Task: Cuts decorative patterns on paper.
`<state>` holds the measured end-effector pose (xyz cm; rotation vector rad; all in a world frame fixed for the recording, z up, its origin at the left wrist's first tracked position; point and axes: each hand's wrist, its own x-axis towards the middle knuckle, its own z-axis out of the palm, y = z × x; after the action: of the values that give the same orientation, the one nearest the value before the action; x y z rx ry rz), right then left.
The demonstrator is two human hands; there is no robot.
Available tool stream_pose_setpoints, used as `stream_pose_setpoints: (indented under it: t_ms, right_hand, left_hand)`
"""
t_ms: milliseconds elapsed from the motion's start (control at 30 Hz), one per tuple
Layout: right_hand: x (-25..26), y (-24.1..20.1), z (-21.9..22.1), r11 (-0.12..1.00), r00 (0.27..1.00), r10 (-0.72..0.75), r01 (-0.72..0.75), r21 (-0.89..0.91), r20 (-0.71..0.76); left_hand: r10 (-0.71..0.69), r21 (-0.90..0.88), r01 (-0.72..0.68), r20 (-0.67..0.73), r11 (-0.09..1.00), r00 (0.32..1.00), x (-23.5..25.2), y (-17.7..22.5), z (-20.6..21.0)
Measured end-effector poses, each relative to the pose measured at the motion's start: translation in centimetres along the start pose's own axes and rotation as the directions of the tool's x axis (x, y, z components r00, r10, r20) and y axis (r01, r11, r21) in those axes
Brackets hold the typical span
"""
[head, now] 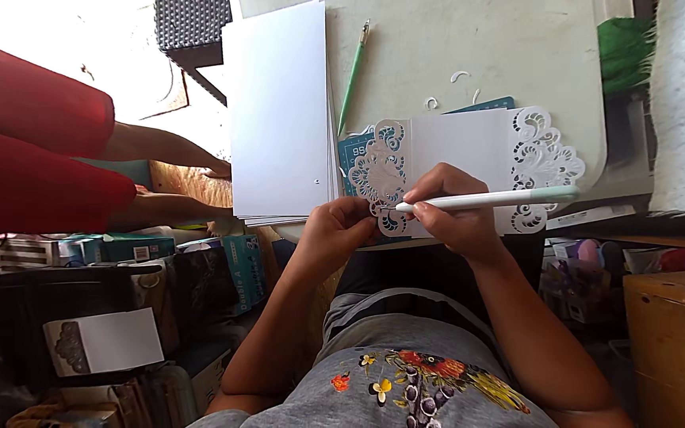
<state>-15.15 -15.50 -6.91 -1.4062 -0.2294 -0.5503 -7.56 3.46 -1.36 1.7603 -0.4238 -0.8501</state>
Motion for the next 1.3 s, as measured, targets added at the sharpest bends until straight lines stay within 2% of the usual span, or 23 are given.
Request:
stream_pose_setpoints:
  t_ms: [333,700,1067,1300]
  right_hand:
    - [0.16,-0.02,0.15,0.999,0.999,-0.015,0.016,-0.036,0.030]
    - [0.11,-0.03,0.07,1.000,1.000,-0.005,0.005,-0.009,0.013]
    - [0.25,-0.15,0.34,0.997,0.999,-0.012,0.015,-0.080,0.047]
    - [0.16,-0.05,0.17,1.000,1.000,0.000,0.000,-0.020,0.022]
  left_hand:
    - [-0.026,-0.054,0.025,-0.020,0.998,0.999,0.14,-0.13,0.15]
    - [-0.030,-0.058,0.028,-0.029,0.998,0.999,0.19,-0.16,0.27]
    - [-0.024,-0.030,0.023,-0.033,0.999,0.999,0.18,-0.15,0.26]
    - [-0.025,-0.051,0.024,-0.032,0.998,0.999,0.22,-0.20,0.27]
